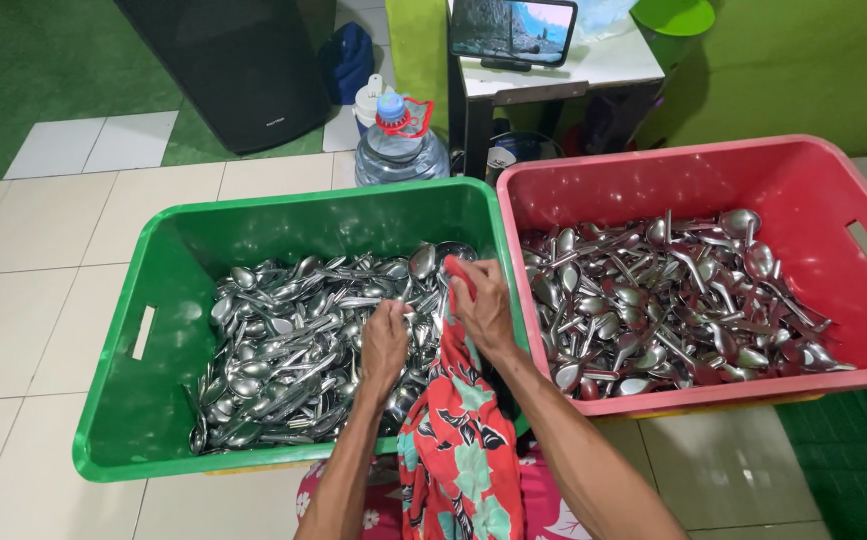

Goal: Polishing metal spoons using a cloth.

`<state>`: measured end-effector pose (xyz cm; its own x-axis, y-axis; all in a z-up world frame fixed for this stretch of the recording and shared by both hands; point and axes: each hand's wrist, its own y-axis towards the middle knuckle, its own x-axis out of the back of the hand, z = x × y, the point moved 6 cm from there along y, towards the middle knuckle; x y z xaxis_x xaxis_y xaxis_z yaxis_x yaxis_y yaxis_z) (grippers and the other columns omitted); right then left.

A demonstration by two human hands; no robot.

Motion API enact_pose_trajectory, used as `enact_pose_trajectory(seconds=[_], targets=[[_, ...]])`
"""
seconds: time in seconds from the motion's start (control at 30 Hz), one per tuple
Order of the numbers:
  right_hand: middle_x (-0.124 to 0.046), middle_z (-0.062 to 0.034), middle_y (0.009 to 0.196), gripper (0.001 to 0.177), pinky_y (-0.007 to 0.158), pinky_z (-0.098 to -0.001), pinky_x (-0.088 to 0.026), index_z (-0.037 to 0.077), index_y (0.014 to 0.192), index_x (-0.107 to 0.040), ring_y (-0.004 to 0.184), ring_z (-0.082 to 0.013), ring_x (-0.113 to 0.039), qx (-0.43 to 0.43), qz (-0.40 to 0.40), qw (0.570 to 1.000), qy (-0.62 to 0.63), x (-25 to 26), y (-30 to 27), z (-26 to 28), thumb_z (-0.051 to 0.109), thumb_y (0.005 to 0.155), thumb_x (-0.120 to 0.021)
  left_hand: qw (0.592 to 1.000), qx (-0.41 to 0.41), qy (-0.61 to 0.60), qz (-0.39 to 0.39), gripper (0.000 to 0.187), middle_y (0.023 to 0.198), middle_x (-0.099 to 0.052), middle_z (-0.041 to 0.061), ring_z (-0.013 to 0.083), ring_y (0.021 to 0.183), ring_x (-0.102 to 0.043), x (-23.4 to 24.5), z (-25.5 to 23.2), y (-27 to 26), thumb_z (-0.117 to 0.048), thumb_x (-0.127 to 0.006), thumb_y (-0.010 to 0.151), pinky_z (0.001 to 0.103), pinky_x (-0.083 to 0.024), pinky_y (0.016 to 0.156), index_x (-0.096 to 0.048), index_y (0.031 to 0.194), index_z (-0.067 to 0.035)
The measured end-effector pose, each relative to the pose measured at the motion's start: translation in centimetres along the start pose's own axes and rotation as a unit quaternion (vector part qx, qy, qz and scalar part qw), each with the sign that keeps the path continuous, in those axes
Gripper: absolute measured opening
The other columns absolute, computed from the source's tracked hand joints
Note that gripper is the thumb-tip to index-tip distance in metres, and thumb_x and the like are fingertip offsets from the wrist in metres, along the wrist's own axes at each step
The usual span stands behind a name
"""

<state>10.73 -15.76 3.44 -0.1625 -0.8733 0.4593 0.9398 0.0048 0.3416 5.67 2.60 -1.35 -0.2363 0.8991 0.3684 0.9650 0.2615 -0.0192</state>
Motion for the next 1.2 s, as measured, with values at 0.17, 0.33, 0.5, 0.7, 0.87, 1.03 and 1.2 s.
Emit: enact_pose_trajectory(seconds=[0.17,0.33,0.5,0.7,0.87,1.03,1.2], targets=[[-0.059,-0.0124,0.101,0.020,0.083,-0.0422,-0.057,0.007,0.112,-0.071,0.096,-0.0346,-0.068,0.082,0.059,0.995,-0.004,-3.9,-0.6,-0.7,0.010,0.093,-0.067,0.993,-0.095,0.066,-0.007,0.034,0.064,-0.063,0.013,0.0242,0.055,-0.058,-1.2,0.0,0.2,-0.023,-0.043,0.109,0.037,-0.046,0.058,-0.068,0.092,-0.008],[-0.059,-0.0150,0.097,0.013,0.077,-0.0469,-0.058,0.006,0.104,-0.068,0.091,-0.0424,-0.069,0.118,0.041,0.991,-0.039,-3.6,-0.3,-0.8,0.008,0.091,-0.066,0.989,-0.125,0.074,0.012,0.033,0.054,-0.059,0.006,0.0174,0.047,-0.054,-1.6,0.7,-0.2,-0.023,-0.043,0.110,0.030,-0.046,0.053,-0.066,0.092,-0.008],[-0.056,-0.0177,0.094,0.013,0.074,-0.0501,-0.056,0.005,0.102,-0.065,0.088,-0.0450,-0.066,0.093,-0.015,0.993,-0.069,-1.7,0.5,-1.8,0.007,0.090,-0.065,0.973,-0.171,0.145,0.059,0.026,0.064,-0.066,0.017,0.0402,0.064,-0.069,-2.8,-0.2,-0.6,-0.026,-0.045,0.107,0.046,-0.051,0.060,-0.061,0.092,-0.012],[-0.058,-0.0162,0.094,0.009,0.070,-0.0461,-0.059,0.004,0.098,-0.065,0.085,-0.0437,-0.069,0.111,0.050,0.991,-0.062,-3.6,-0.2,-1.9,0.004,0.089,-0.064,0.980,-0.165,0.111,0.029,0.028,0.052,-0.060,0.011,0.0252,0.045,-0.058,-1.7,-0.3,-0.9,-0.021,-0.042,0.108,0.037,-0.047,0.054,-0.061,0.091,-0.011],[-0.055,-0.0180,0.097,0.008,0.070,-0.0474,-0.060,0.002,0.099,-0.059,0.085,-0.0444,-0.069,0.063,0.001,0.993,-0.101,-2.3,1.1,-3.4,0.002,0.091,-0.061,0.968,-0.206,0.141,0.041,0.026,0.052,-0.060,0.014,0.0333,0.048,-0.061,-2.8,-0.6,-1.0,-0.024,-0.044,0.107,0.042,-0.047,0.053,-0.060,0.091,-0.012],[-0.055,-0.0155,0.093,0.006,0.062,-0.0454,-0.061,0.003,0.095,-0.063,0.077,-0.0434,-0.070,0.151,0.043,0.984,-0.087,-2.1,-0.2,1.7,0.001,0.090,-0.060,0.978,-0.166,0.119,0.044,0.030,0.055,-0.060,0.007,0.0176,0.044,-0.052,-2.5,0.4,-0.7,-0.020,-0.041,0.110,0.031,-0.045,0.049,-0.063,0.092,-0.010],[-0.053,-0.0163,0.096,0.012,0.062,-0.0451,-0.060,0.005,0.098,-0.059,0.077,-0.0438,-0.069,0.134,-0.019,0.981,-0.138,-2.1,0.4,-2.0,0.003,0.086,-0.061,0.971,-0.186,0.136,0.065,0.029,0.054,-0.060,0.011,0.0237,0.046,-0.057,-2.4,-1.1,-2.2,-0.021,-0.044,0.109,0.036,-0.045,0.050,-0.062,0.090,-0.009]])
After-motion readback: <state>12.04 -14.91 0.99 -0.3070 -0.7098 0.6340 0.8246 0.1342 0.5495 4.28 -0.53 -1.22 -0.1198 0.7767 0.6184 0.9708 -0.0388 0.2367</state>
